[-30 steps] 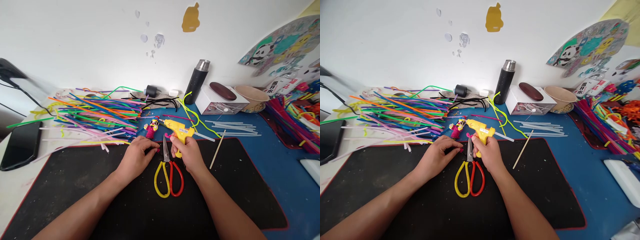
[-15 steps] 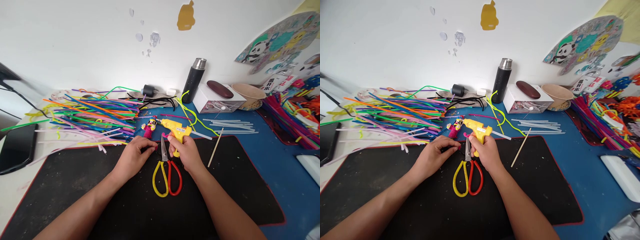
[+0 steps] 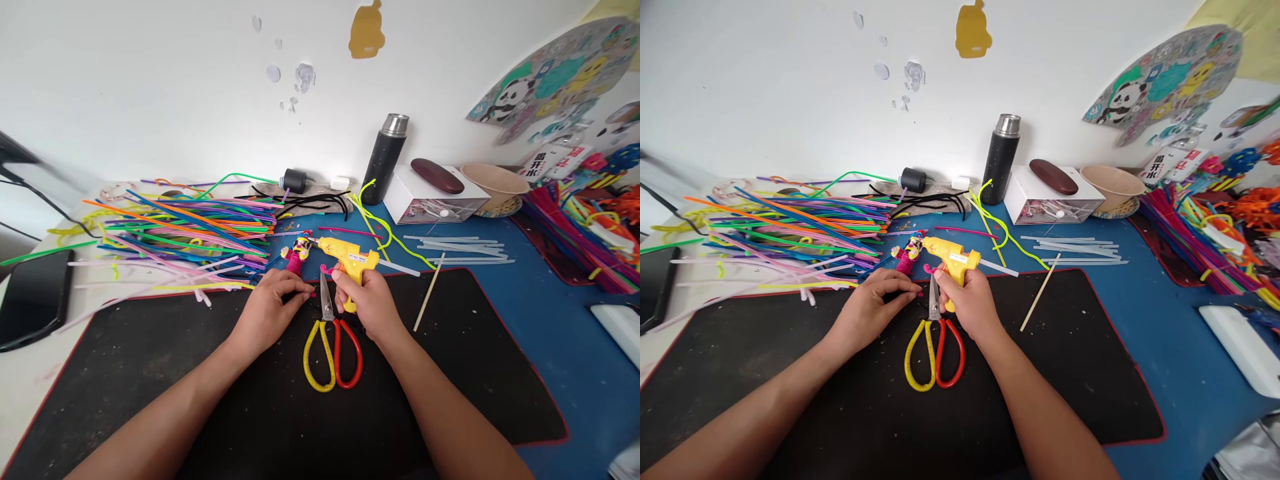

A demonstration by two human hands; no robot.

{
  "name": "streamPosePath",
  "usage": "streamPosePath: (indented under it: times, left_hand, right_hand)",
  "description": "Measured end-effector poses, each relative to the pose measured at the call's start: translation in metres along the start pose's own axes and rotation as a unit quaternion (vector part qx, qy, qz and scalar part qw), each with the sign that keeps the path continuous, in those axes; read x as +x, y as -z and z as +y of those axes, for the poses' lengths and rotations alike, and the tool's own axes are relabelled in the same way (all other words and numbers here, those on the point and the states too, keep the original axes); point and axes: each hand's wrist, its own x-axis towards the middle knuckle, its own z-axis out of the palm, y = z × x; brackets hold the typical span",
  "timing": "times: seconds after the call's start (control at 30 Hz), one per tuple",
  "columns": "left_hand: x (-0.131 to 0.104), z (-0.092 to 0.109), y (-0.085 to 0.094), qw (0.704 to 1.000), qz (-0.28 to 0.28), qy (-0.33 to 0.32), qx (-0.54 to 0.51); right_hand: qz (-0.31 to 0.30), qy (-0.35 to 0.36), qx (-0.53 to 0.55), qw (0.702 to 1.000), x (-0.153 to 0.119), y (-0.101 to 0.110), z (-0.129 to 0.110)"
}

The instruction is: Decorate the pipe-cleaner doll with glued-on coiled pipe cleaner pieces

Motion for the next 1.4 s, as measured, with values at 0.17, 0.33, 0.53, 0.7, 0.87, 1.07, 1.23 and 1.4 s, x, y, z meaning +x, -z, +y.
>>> streamPosePath:
  times: [0.17,0.33,0.53,0.7,0.87,1.07,1.23,1.4]
  left_hand:
    - [0.001,0.001,-0.003,0.999,-0.026,-0.013,0.019]
    - [0.001,0.001,-0.005,0.995,-0.019,-0.049,0.088]
    - [0.0,0.001,-0.007,0.987,-0.008,-0.077,0.14]
    - [0.001,0.002,-0.001,0.992,-0.022,-0.053,0.11]
    - [0.002,0.0,0.008,0.997,-0.027,-0.017,0.074]
    - [0.001,0.0,0.006,0.995,-0.023,-0.034,0.095]
    - [0.003,-0.002,-0.001,0.987,-0.014,-0.089,0.132]
    - [0.004,-0.004,-0.004,0.981,-0.026,-0.111,0.158]
  right_hand:
    - [-0.002,-0.008,-0.002,1.0,0.0,0.001,-0.001]
    - [-0.001,-0.012,-0.007,1.0,-0.002,0.0,-0.002]
    - [-0.008,-0.014,-0.03,0.999,-0.002,-0.001,-0.001]
    - [-0.007,-0.016,-0.031,0.999,-0.002,-0.001,-0.002]
    - [-0.004,-0.009,-0.028,1.0,-0.001,-0.001,-0.002]
    - [-0.006,-0.01,-0.038,0.999,-0.002,-0.001,-0.003]
    - [-0.014,-0.006,-0.043,0.999,-0.003,-0.003,-0.004]
    - [-0.012,-0.003,-0.045,0.999,-0.003,-0.002,-0.003]
